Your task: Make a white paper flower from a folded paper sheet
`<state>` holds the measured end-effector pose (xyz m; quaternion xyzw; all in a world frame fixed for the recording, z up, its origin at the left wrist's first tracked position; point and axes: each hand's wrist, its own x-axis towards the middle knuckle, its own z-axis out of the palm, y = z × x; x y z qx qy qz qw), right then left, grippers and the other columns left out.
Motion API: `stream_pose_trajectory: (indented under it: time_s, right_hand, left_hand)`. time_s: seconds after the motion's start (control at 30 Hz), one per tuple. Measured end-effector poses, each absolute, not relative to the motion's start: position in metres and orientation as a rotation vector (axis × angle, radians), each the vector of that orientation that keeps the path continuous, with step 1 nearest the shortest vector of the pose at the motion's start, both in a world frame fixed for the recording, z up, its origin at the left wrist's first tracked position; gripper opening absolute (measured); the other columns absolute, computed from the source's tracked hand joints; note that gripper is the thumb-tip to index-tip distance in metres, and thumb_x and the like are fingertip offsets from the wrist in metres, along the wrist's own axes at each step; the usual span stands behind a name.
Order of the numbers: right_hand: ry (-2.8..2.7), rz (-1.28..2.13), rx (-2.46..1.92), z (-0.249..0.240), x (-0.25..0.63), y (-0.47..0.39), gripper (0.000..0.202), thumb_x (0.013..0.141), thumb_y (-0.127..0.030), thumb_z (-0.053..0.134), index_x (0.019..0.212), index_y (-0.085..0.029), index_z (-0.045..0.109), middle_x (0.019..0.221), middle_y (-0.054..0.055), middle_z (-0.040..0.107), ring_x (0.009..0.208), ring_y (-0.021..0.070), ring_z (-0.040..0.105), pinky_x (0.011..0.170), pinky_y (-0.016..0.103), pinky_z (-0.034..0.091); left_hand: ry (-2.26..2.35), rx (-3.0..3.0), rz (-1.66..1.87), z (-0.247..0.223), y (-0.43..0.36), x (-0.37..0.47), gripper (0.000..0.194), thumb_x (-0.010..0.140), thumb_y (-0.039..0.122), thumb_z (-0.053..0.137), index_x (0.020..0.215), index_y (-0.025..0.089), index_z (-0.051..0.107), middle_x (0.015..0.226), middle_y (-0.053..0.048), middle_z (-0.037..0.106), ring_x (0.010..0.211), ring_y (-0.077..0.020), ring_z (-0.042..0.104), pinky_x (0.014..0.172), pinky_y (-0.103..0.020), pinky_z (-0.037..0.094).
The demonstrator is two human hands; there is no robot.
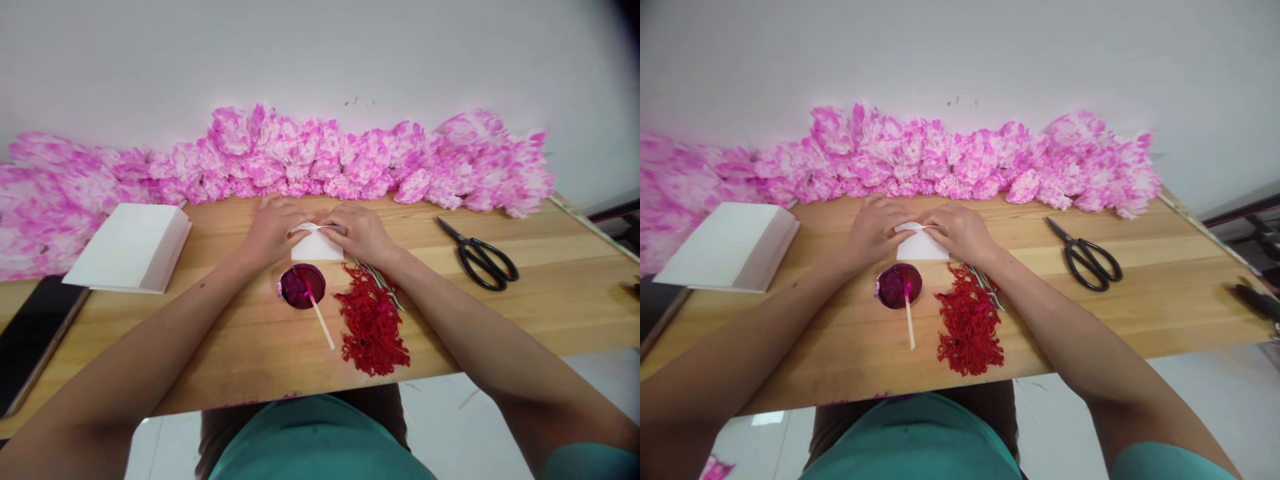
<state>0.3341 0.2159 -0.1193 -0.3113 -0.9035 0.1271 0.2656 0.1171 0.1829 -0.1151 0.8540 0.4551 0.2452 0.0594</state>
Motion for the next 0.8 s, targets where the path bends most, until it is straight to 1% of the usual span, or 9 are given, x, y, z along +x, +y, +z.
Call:
stream_pose_trajectory:
  time_s: [0.1,0.2,0.3,0.47,0.67,0.8]
  right_hand:
    - [-2.457,0.337,-0.853,-0.12,0.335,0.217,0.021,0.091,-0.033,0.056,0.094,-0.02,0.072,0.09,0.007,0.071,0.085,0.0212,0.062,0.075,0.032,0.043]
    - [-2.457,0.349,-0.851,-0.122,0.336,0.219,0.021,0.092,-0.031,0.056,0.099,-0.02,0.073,0.095,0.007,0.073,0.089,0.0218,0.063,0.078,0.032,0.044]
    - [-2.46,0.37,-0.874,-0.125,0.337,0.221,0.022,0.091,-0.027,0.055,0.103,-0.02,0.073,0.099,0.007,0.074,0.093,0.0227,0.064,0.081,0.034,0.046]
    - [-2.455,0.358,-0.961,-0.125,0.338,0.225,0.023,0.089,-0.022,0.056,0.105,-0.02,0.072,0.107,0.007,0.074,0.098,0.0244,0.065,0.084,0.035,0.045]
    - [-2.454,0.314,-1.034,-0.124,0.338,0.226,0.02,0.089,-0.02,0.055,0.101,-0.018,0.072,0.106,0.009,0.074,0.097,0.0255,0.065,0.083,0.035,0.045]
    - [-2.489,0.211,-1.006,-0.123,0.338,0.225,0.021,0.091,-0.021,0.053,0.1,-0.017,0.072,0.105,0.01,0.072,0.097,0.0257,0.062,0.082,0.036,0.044]
  left_hand:
    - [1.43,2.638,0.645,-0.113,0.182,0.115,0.029,0.096,0.034,0.048,0.099,0.02,0.073,0.097,-0.004,0.073,0.096,-0.0242,0.059,0.1,-0.046,0.032]
    - [1.441,2.669,0.574,-0.114,0.183,0.113,0.03,0.096,0.033,0.047,0.095,0.02,0.074,0.093,-0.005,0.073,0.093,-0.025,0.058,0.096,-0.047,0.032]
    - [1.449,2.663,0.601,-0.117,0.185,0.112,0.029,0.095,0.032,0.049,0.092,0.02,0.075,0.091,-0.007,0.073,0.091,-0.0267,0.058,0.094,-0.048,0.031]
    - [1.505,2.594,0.685,-0.123,0.187,0.11,0.026,0.094,0.029,0.049,0.087,0.021,0.073,0.092,-0.008,0.072,0.094,-0.0263,0.058,0.098,-0.048,0.03]
    - [1.559,2.654,0.669,-0.125,0.189,0.107,0.025,0.093,0.03,0.051,0.084,0.02,0.072,0.09,-0.008,0.072,0.093,-0.0263,0.059,0.098,-0.048,0.031]
    - [1.558,2.79,0.629,-0.126,0.188,0.106,0.026,0.094,0.027,0.049,0.088,0.02,0.072,0.09,-0.007,0.071,0.093,-0.026,0.058,0.096,-0.049,0.034]
